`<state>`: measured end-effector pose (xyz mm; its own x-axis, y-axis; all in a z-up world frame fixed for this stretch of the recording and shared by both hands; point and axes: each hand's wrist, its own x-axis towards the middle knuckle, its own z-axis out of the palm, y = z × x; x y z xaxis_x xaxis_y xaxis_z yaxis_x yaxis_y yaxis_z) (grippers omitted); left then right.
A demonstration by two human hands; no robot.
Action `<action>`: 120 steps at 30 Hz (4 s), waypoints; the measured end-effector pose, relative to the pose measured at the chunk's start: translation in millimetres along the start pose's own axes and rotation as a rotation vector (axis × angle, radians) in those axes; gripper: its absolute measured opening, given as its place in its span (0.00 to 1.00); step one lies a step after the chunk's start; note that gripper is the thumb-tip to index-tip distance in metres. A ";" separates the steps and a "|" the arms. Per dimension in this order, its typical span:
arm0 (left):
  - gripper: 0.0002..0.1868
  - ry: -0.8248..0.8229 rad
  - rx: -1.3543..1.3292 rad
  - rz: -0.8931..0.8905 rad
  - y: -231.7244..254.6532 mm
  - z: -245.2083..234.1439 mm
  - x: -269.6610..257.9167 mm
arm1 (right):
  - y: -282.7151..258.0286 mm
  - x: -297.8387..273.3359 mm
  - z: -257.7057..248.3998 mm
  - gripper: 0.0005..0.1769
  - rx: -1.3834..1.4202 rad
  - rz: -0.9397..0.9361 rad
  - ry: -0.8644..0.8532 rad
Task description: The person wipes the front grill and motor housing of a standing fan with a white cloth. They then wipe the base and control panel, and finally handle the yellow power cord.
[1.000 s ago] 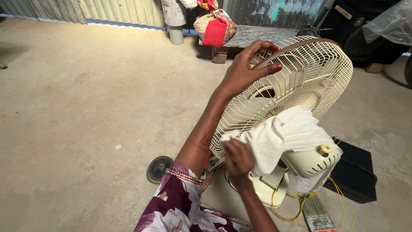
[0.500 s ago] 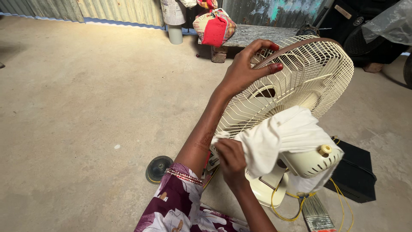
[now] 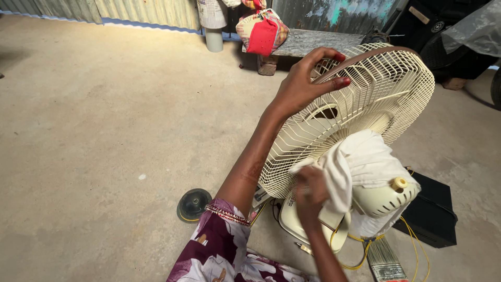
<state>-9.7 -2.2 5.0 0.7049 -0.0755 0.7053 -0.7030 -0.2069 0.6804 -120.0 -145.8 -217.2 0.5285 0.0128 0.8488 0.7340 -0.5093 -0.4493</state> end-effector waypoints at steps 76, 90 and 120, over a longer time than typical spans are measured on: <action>0.49 -0.040 0.154 -0.081 16.5 3.4 0.8 | -17.7 84.4 -36.5 0.11 -0.051 0.189 0.230; 0.47 -0.038 0.158 -0.043 20.7 0.6 2.8 | -26.6 87.4 -41.2 0.12 -0.027 0.286 0.159; 0.47 -0.031 0.146 -0.035 13.5 1.2 3.6 | -31.5 104.8 -46.7 0.08 -0.004 0.268 0.155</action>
<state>-16.5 -6.4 16.5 0.7327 -0.0951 0.6738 -0.6583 -0.3497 0.6666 -107.6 -168.6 -101.2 0.6313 -0.2540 0.7328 0.5754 -0.4802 -0.6621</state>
